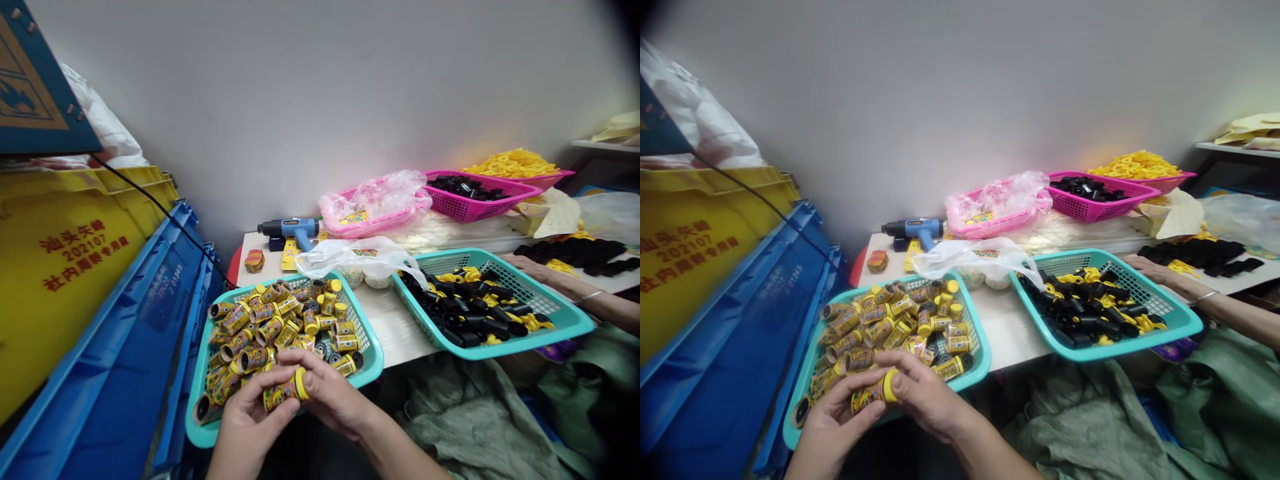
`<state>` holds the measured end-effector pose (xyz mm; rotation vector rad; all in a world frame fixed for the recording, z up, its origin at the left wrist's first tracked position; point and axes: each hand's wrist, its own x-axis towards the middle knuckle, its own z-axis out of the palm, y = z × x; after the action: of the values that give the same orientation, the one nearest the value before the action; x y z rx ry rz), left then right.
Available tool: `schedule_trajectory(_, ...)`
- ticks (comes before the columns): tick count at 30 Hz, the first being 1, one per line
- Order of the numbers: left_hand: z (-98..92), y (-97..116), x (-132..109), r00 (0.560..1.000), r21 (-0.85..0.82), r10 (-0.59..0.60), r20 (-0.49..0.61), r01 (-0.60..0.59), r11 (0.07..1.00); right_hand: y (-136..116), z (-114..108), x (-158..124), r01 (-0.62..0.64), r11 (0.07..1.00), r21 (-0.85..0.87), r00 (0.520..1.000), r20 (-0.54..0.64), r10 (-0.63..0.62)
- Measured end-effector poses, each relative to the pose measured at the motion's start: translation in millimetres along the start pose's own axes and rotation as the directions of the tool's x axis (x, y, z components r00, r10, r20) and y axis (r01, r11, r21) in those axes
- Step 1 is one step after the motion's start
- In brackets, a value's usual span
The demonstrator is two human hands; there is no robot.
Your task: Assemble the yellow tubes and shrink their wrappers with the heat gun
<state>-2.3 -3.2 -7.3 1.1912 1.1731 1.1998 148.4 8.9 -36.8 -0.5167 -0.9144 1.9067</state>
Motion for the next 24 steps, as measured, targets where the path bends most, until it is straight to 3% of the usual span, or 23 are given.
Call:
schedule_trajectory(3, -2.8, 3.6, -1.2, 0.996, 0.054, 0.087, 0.027, -0.088, 0.995, -4.3, 0.9, -3.2, 0.034, 0.98, -0.194, 0.999, 0.024, -0.03)
schedule_trajectory(5, -8.8, 8.2, 6.6, 0.976, 0.227, 0.209, 0.058, -0.217, 0.949, -19.4, -5.2, -2.6, 0.078, 0.886, -0.458, 0.995, -0.022, -0.099)
schedule_trajectory(6, -13.2, 10.5, 14.0, 0.956, 0.342, 0.291, 0.029, -0.283, 0.896, -29.8, -10.3, -0.7, 0.092, 0.778, -0.621, 0.982, -0.072, -0.173)
schedule_trajectory(7, -18.2, 12.4, 23.4, 0.927, 0.464, 0.375, -0.01, -0.328, 0.823, -41.1, -16.4, 2.2, 0.068, 0.611, -0.789, 0.963, -0.108, -0.246)
schedule_trajectory(9, -28.1, 14.4, 44.6, 0.846, 0.67, 0.529, -0.066, -0.355, 0.652, -63.0, -29.7, 10.3, -0.067, 0.186, -0.98, 0.945, -0.122, -0.305)
schedule_trajectory(10, -31.9, 14.6, 54.1, 0.822, 0.746, 0.569, -0.017, -0.369, 0.555, -71.6, -35.8, 14.6, -0.122, 0.003, -0.992, 0.959, -0.119, -0.256)
schedule_trajectory(12, -34.9, 13.3, 66.1, 0.749, 0.835, 0.657, 0.084, -0.413, 0.364, -81.3, -45.2, 22.6, -0.142, -0.219, -0.965, 0.988, -0.125, -0.091)
schedule_trajectory(14, -31.2, 10.3, 66.2, 0.673, 0.832, 0.716, 0.186, -0.496, 0.25, -80.2, -50.0, 29.4, -0.097, -0.297, -0.95, 0.993, -0.115, 0.042)
schedule_trajectory(16, -23.3, 5.1, 58.6, 0.636, 0.768, 0.698, 0.328, -0.61, 0.194, -72.0, -50.7, 36.2, -0.051, -0.36, -0.931, 0.986, -0.104, 0.131)
schedule_trajectory(19, -12.6, -7.0, 48.2, 0.682, 0.741, 0.533, 0.5, -0.656, 0.145, -57.1, -47.6, 47.4, -0.005, -0.399, -0.917, 0.971, -0.101, 0.218)
schedule_trajectory(22, -9.6, -18.1, 48.4, 0.731, 0.791, 0.433, 0.528, -0.609, 0.064, -48.1, -45.6, 56.0, -0.006, -0.39, -0.921, 0.966, -0.106, 0.235)
schedule_trajectory(24, -9.0, -19.6, 50.6, 0.722, 0.807, 0.455, 0.521, -0.59, 0.013, -47.9, -48.4, 57.3, -0.018, -0.349, -0.937, 0.975, -0.094, 0.201)
